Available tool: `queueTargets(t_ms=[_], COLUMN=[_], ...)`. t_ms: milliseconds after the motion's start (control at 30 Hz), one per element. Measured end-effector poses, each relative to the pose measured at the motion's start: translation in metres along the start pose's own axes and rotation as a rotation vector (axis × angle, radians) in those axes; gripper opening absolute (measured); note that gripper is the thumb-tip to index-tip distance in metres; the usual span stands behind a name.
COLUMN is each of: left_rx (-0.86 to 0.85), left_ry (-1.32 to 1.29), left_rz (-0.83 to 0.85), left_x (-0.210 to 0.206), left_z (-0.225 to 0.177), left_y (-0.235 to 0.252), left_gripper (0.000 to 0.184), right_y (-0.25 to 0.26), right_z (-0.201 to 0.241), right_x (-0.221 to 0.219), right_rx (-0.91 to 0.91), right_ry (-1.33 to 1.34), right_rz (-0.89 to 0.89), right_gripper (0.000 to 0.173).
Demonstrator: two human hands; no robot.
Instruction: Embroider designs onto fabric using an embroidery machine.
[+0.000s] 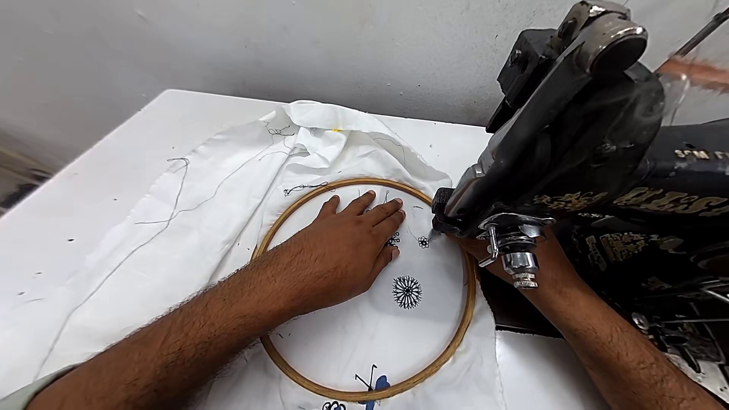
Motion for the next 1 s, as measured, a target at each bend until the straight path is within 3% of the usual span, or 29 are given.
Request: queueTargets(t_ms=[1000], left_rx=[-0.006], left_ry=[-0.024], left_rz=[-0.066], left_x=[-0.0024], left_z=[0.0035], left_y=[0.0068], left_gripper=[0.058], right_y=[-0.0001], right_z=[-0.0010], right_x=[0.0023], right_rx=[0.030], right_ry=[-0.079], right_rz=[-0.015], right_gripper=[0.025])
Point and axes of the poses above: each hand's wrist, its own y-axis towards the middle knuckle, its own x-axis out of the back of the hand, z = x × y, the point moved 6 cm from there along y, towards the middle knuckle, and after that the axes turned 4 degrees about -y, right-handed, at the moved point
